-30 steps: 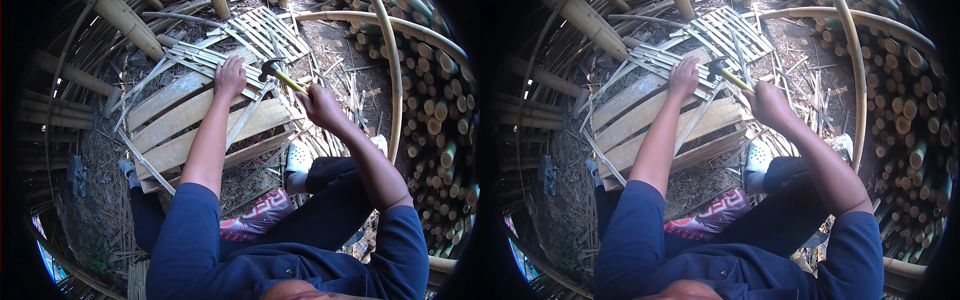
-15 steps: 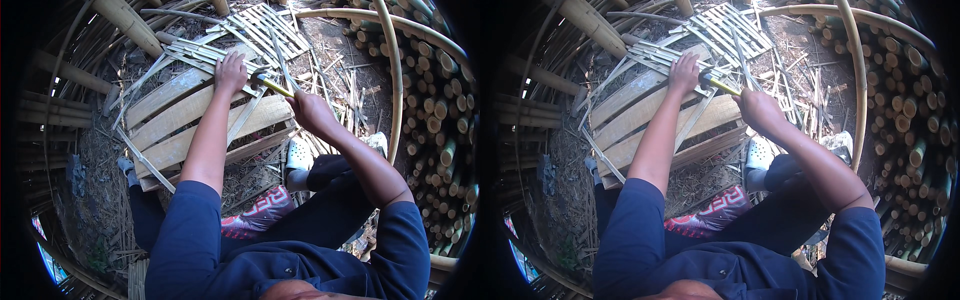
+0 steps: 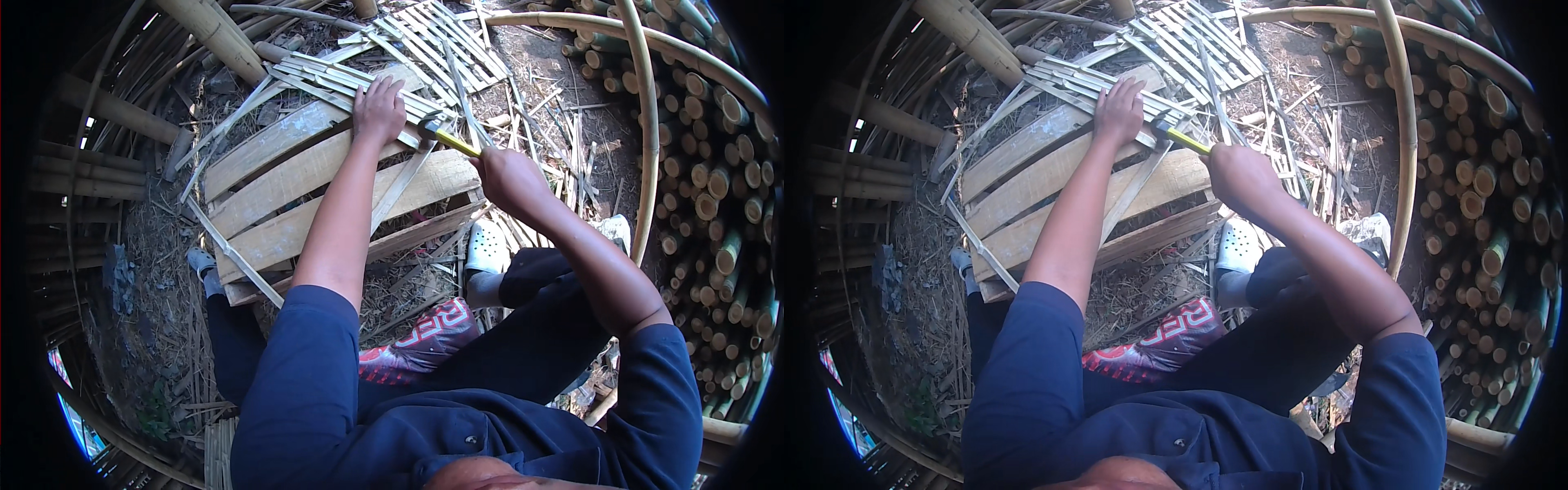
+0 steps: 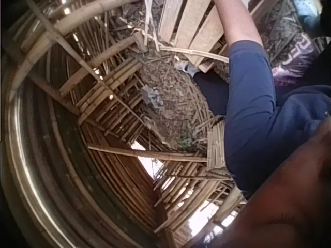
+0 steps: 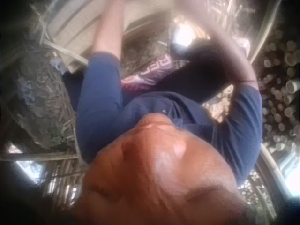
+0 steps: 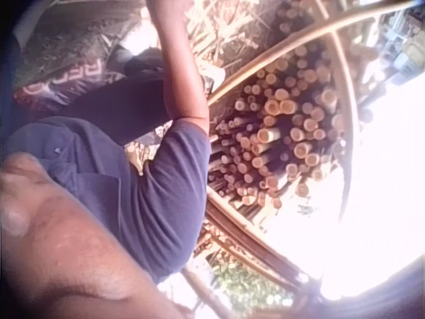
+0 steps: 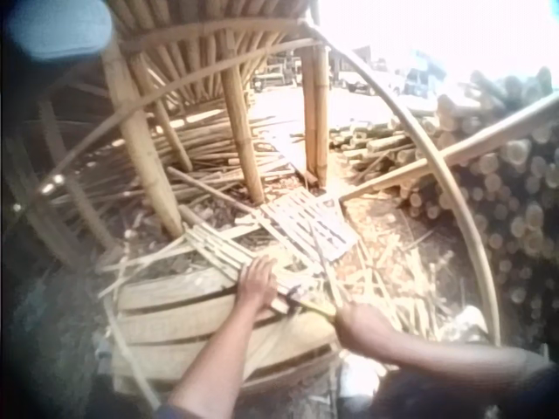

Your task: The person assembles a wooden frame by hammering nails into thin wooden slats, then reaches into a plastic bag to retrieve more nails and continues hammering them into the structure.

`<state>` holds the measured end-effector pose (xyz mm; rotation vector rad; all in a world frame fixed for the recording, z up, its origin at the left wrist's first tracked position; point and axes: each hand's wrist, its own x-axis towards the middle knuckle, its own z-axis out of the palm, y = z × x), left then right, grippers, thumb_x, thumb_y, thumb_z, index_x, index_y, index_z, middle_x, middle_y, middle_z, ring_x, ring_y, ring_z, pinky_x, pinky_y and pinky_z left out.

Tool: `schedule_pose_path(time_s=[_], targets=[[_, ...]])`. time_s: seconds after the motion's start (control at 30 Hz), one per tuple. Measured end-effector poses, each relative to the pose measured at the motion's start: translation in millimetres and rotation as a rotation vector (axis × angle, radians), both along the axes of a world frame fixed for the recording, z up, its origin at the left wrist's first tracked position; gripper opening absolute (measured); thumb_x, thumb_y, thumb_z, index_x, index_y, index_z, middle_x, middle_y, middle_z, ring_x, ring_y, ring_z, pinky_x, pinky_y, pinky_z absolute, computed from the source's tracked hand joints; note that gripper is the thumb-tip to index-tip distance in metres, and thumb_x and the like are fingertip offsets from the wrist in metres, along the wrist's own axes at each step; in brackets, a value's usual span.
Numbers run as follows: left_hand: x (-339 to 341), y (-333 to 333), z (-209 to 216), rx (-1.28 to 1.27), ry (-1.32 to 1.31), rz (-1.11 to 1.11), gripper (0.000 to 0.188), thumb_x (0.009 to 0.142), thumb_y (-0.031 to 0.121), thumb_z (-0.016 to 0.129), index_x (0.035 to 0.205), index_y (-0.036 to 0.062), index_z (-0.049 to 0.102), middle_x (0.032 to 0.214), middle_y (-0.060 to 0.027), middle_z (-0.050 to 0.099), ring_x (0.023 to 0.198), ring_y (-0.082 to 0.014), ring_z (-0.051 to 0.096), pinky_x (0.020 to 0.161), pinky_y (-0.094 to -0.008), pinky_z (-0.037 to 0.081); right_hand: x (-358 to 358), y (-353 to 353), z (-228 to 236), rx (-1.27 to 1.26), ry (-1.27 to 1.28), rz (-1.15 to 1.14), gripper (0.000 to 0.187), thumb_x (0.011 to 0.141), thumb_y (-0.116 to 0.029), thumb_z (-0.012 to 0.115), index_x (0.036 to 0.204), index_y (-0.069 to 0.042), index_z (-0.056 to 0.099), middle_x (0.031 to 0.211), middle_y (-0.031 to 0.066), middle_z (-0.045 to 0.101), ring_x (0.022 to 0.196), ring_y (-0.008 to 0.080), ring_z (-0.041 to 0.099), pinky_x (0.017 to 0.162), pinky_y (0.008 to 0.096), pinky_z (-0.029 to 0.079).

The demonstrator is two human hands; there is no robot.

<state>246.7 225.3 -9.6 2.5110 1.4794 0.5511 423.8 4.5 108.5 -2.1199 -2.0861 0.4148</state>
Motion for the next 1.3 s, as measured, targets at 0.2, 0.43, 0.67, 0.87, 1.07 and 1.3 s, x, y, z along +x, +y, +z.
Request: schedule_pose_path(time_s=[0.2, 0.43, 0.67, 0.87, 1.07, 1.3], targets=[[2.6, -1.9, 3.2, -0.010, -0.011, 0.003, 0.048, 0.104, 0.029, 0.038, 0.149, 0.0229, 0.054, 0.161, -0.0018, 0.045, 0.153, -0.0191, 0.033, 0.128, -0.0491, 0.014, 4.4, 14.0, 0.2, 0.126, 0.163, -0.190, 0.043, 0.106, -0.031, 0.054, 0.081, 0.003, 0.063, 0.070, 0.0266, 0.064, 0.067, 0.0465, 0.065, 0.065, 0.0550, 0.050], [-8.7, 2.6, -2.8, 0.058, -0.022, -0.022, 0.047, 0.102, 0.027, 0.045, 0.147, 0.0209, 0.055, 0.157, -0.0014, 0.049, 0.150, -0.0200, 0.037, 0.128, -0.0488, 0.016, -12.8, 38.1, -3.1, -0.174, 0.287, -0.214, 0.050, 0.103, -0.036, 0.060, 0.086, 0.010, 0.070, 0.075, 0.0272, 0.068, 0.067, 0.0411, 0.068, 0.069, 0.0499, 0.053], [5.7, 0.3, -7.5, -0.026, -0.163, 0.038, 0.048, 0.099, 0.027, 0.049, 0.144, 0.0119, 0.057, 0.154, -0.0031, 0.052, 0.149, -0.0194, 0.038, 0.128, -0.0465, 0.017, -9.0, 57.3, -48.6, -0.063, 0.784, -0.267, 0.032, 0.091, -0.030, 0.074, 0.111, -0.004, 0.077, 0.074, 0.0081, 0.069, 0.055, 0.0172, 0.062, 0.054, 0.0380, 0.050], [-10.4, 11.9, -18.6, 0.016, 0.051, 0.006, 0.052, 0.099, 0.030, 0.043, 0.147, 0.0113, 0.055, 0.154, -0.0044, 0.052, 0.151, -0.0180, 0.035, 0.129, -0.0459, 0.014, -33.0, 76.3, -28.8, -0.247, 0.725, -0.265, 0.032, 0.094, -0.029, 0.073, 0.115, -0.006, 0.077, 0.071, 0.0044, 0.064, 0.052, 0.0117, 0.056, 0.048, 0.0323, 0.046], [8.1, -1.4, -3.6, 0.034, 0.039, -0.010, 0.050, 0.103, 0.022, 0.040, 0.153, 0.0213, 0.048, 0.154, -0.0040, 0.052, 0.144, -0.0191, 0.046, 0.127, -0.0479, 0.018, -27.4, 92.0, -60.1, -0.042, 0.554, -0.224, 0.046, 0.087, -0.041, 0.083, 0.104, 0.001, 0.078, 0.070, 0.0082, 0.068, 0.054, 0.0149, 0.060, 0.054, 0.0362, 0.049], [-10.9, 4.6, -14.1, 0.153, 0.181, -0.021, 0.050, 0.103, 0.021, 0.039, 0.152, 0.0196, 0.048, 0.158, -0.0020, 0.048, 0.148, -0.0170, 0.042, 0.127, -0.0504, 0.017, -45.7, 99.9, -40.8, -0.140, 0.554, -0.313, 0.042, 0.085, -0.036, 0.085, 0.094, 0.004, 0.077, 0.077, 0.0146, 0.074, 0.069, 0.0194, 0.070, 0.070, 0.0396, 0.055]])
